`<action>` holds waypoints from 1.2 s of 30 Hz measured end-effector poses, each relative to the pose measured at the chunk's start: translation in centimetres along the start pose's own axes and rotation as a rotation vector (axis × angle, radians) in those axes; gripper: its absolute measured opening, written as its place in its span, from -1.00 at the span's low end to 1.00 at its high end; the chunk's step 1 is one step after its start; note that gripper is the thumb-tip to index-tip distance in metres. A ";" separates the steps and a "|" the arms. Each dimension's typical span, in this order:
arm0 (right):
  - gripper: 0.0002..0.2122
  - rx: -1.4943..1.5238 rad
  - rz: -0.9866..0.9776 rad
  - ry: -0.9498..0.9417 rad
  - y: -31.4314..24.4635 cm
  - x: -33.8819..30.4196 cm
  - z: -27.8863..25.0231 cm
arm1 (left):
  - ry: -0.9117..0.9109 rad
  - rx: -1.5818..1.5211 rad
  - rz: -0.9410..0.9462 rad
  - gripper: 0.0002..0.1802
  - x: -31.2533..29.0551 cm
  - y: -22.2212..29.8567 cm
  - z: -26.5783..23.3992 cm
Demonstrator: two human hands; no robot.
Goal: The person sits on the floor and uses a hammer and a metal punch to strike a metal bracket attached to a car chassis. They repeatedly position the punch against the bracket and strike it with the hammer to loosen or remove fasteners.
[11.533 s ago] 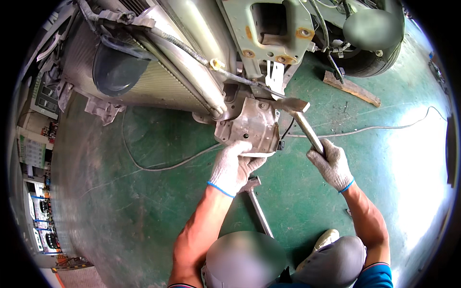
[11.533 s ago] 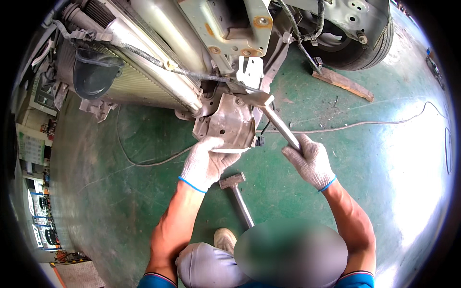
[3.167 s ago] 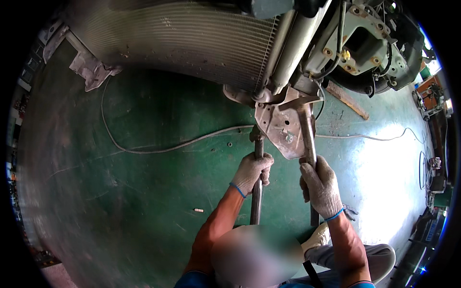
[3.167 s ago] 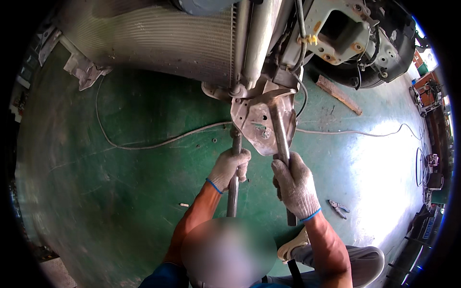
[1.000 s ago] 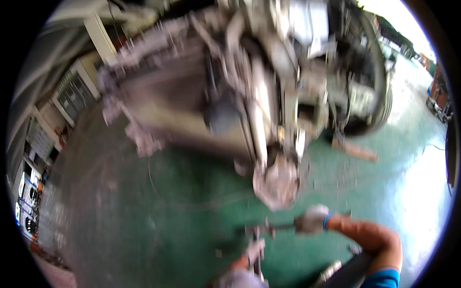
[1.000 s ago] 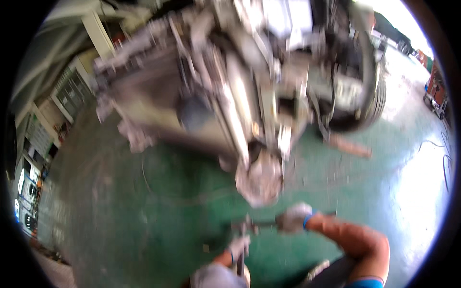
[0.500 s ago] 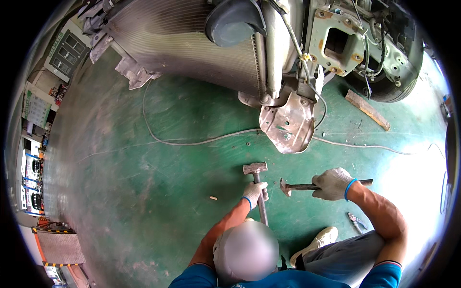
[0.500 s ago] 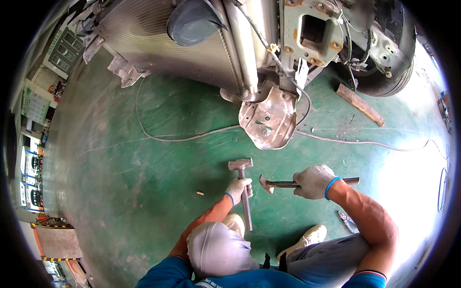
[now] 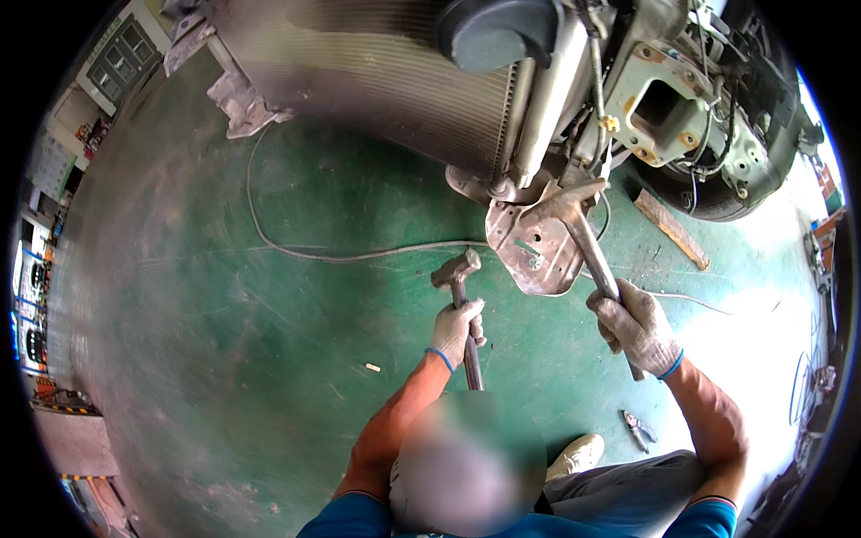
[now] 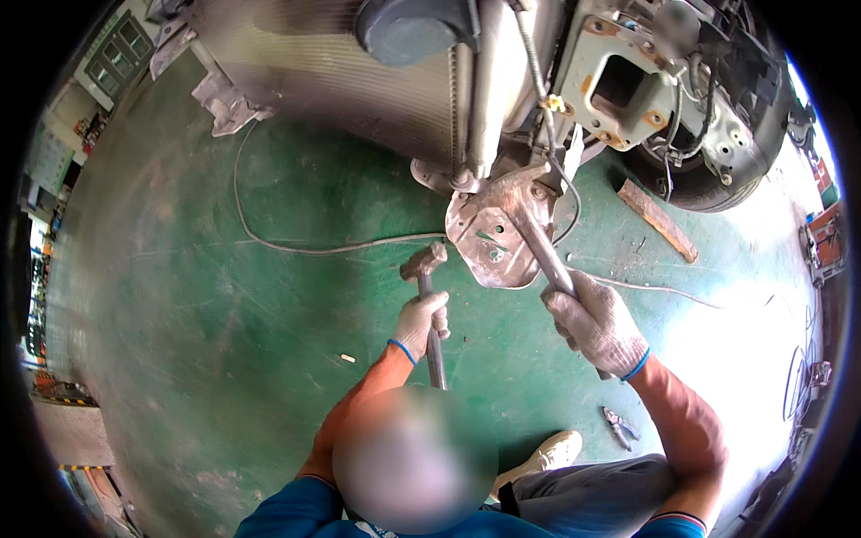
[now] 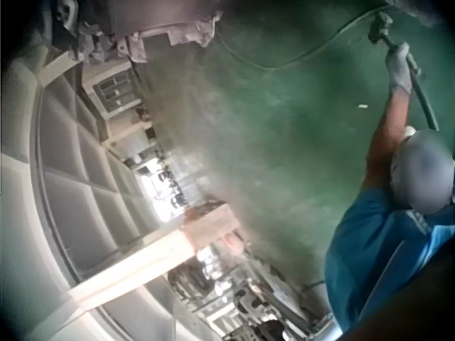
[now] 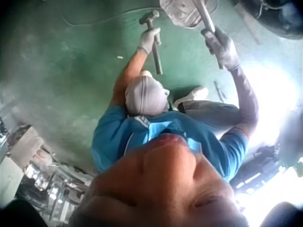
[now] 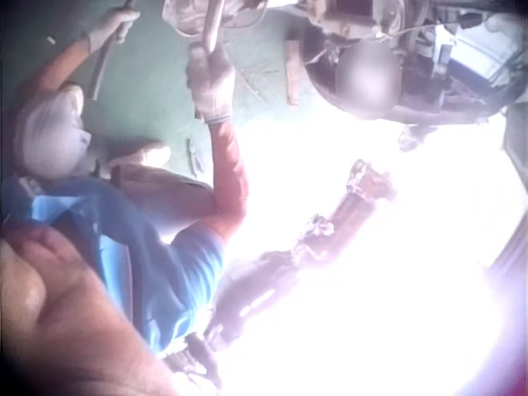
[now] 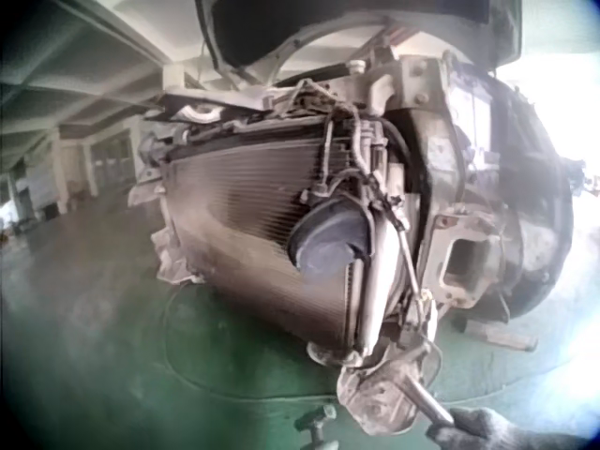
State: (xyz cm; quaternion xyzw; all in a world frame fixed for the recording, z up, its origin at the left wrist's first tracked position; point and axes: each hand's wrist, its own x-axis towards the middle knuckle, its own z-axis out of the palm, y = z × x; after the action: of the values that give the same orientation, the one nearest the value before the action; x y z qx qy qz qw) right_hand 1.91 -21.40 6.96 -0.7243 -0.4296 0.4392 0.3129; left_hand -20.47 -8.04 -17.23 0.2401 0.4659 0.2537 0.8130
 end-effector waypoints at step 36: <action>-0.85 -0.868 -0.443 -0.503 5.8 3.1 6.3 | -0.311 -0.141 -0.042 -0.86 -3.3 0.9 3.3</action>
State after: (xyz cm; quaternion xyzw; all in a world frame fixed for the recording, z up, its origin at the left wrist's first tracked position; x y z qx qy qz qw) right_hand -1.01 -20.69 -1.66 -0.5517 -0.7751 0.3051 -0.0420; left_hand -19.15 -9.97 -13.13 0.2094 0.3203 0.2285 0.8952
